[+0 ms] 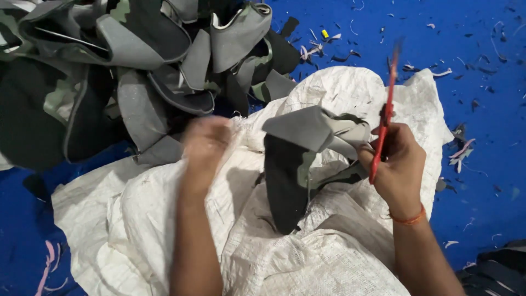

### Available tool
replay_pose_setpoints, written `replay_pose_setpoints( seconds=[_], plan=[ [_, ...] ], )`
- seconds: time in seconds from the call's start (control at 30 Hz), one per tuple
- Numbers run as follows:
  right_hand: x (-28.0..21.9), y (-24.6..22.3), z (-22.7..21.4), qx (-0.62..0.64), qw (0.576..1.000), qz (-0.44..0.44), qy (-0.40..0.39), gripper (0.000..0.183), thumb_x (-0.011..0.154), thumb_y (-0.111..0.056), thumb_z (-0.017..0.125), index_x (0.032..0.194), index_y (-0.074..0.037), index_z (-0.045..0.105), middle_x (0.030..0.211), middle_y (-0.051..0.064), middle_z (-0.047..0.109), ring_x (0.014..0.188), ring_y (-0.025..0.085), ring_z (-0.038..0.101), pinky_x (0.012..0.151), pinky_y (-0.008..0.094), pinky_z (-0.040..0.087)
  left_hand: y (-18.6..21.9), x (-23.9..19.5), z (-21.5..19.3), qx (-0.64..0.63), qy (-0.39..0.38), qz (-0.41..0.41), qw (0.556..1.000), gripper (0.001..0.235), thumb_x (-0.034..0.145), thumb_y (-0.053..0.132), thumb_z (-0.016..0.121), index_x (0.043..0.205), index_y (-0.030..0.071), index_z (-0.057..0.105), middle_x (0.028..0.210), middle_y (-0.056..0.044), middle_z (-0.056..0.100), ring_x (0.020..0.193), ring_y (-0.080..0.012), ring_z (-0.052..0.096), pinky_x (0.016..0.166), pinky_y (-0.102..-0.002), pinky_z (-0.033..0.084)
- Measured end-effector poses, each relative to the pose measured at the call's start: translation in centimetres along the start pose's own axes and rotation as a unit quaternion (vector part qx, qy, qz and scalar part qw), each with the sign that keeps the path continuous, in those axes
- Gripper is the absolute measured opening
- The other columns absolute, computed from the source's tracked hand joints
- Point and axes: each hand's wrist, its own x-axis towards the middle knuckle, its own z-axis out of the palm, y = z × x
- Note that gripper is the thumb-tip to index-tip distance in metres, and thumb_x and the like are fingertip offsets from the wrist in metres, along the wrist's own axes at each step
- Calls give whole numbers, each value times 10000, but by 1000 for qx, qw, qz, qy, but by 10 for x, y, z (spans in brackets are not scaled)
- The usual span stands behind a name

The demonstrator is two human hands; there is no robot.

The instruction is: Trimming excess material from shoe upper components using scissors.

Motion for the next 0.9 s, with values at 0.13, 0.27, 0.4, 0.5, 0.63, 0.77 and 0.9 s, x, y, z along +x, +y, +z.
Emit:
replay_pose_setpoints(
  seconds=[0.13, 0.27, 0.4, 0.5, 0.63, 0.77, 0.9],
  plan=[
    [2, -43, 2, -94, 991, -93, -17, 352, 819, -40, 799, 1110, 3, 604, 901, 44, 644, 772, 115, 608, 691, 270, 512, 1, -12, 74, 6, -135, -181, 974, 818, 835, 351, 872, 1468, 9, 484, 1343, -83, 629, 1264, -197, 597, 1084, -349, 458],
    [6, -54, 0, -203, 951, -230, -30, 378, 774, -30, 821, 1074, -6, 593, 917, 129, 624, 781, 273, 646, 685, 355, 516, -10, -22, 62, -191, -61, -243, 949, 904, 824, 380, 852, 1518, 14, 403, 1415, -113, 579, 1290, -251, 563, 1093, -402, 437],
    [5, -44, 6, -202, 932, -292, -67, 388, 745, -33, 819, 1051, -18, 580, 916, 141, 598, 783, 331, 635, 670, 401, 504, -25, -35, 28, -306, -104, -201, 925, 852, 913, 444, 799, 1489, -98, 482, 1416, -190, 613, 1323, -310, 584, 1121, -447, 465],
    [5, -51, 8, -184, 933, -298, -89, 383, 740, -31, 815, 1042, -21, 580, 922, 135, 603, 779, 309, 637, 661, 389, 505, 29, -26, 63, -254, -221, -188, 923, 717, 921, 360, 806, 1424, -67, 525, 1382, -157, 659, 1316, -282, 613, 1161, -418, 456],
    [4, -63, 10, -188, 931, -301, -82, 407, 732, -29, 820, 1067, -11, 590, 947, 156, 598, 817, 320, 625, 699, 386, 500, 10, -30, 65, -190, -236, -178, 936, 636, 979, 329, 762, 1435, -63, 557, 1336, -148, 693, 1278, -281, 649, 1149, -411, 473],
    [-8, -62, 6, -86, 954, -287, -5, 435, 816, -57, 861, 1142, -30, 574, 1035, 145, 592, 910, 302, 592, 800, 360, 489, -11, -35, 71, 55, -56, -71, 994, 463, 1084, 301, 595, 1397, -39, 616, 1265, -107, 728, 1172, -231, 685, 1074, -387, 521],
    [-37, -46, 11, 323, 923, -105, -178, 460, 902, -368, 822, 1126, -48, 578, 909, 91, 650, 821, 220, 622, 776, 351, 515, 4, -16, 95, -351, 65, -131, 925, 497, 1068, 380, 554, 1377, -9, 547, 1218, -98, 704, 1096, -251, 687, 991, -421, 544]
  ],
)
